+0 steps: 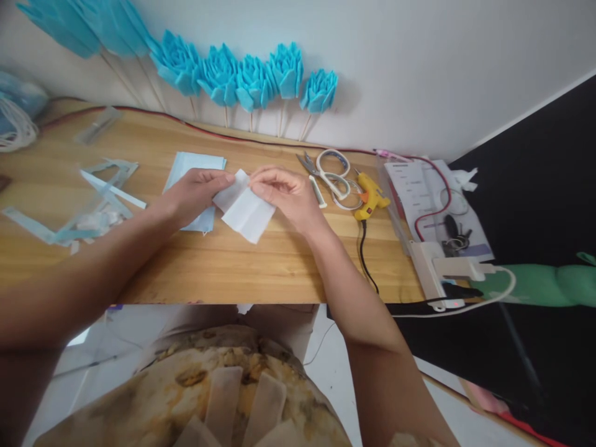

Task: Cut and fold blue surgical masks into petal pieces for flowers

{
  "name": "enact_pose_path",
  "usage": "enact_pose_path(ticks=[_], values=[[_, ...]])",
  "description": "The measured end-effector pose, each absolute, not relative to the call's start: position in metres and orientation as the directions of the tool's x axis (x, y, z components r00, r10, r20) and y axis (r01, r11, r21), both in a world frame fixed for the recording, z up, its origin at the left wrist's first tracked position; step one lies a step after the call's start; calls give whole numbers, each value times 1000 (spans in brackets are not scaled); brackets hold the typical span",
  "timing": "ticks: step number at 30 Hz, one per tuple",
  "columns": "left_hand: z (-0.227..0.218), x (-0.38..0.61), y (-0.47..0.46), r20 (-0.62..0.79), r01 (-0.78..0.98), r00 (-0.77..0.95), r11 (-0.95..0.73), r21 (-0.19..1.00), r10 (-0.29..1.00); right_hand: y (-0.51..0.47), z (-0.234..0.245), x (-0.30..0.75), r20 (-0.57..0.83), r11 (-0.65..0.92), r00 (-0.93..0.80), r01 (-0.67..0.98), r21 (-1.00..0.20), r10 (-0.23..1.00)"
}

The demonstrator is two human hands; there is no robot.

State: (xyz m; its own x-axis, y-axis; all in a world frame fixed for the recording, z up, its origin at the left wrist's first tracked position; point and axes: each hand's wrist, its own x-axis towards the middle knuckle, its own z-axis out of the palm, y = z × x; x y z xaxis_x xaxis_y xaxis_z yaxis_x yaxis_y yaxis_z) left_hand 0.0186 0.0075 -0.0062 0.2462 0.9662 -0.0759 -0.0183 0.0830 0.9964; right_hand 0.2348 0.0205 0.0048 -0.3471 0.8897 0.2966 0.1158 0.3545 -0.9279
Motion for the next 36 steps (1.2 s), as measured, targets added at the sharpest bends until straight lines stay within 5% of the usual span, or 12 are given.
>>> enact_pose_path(ticks=[6, 23, 36], values=[[-5, 22, 3, -72, 46, 331, 60, 997, 941, 20, -8, 225, 317, 395, -311, 234, -888, 896], [-6, 25, 4, -20, 83, 323, -8, 996, 946, 21, -15, 224, 227, 300, -309, 217, -929, 924], [3, 25, 1, -145, 203, 321, 82, 976, 936, 17, -4, 224, 370, 413, -190, 314, -855, 910]])
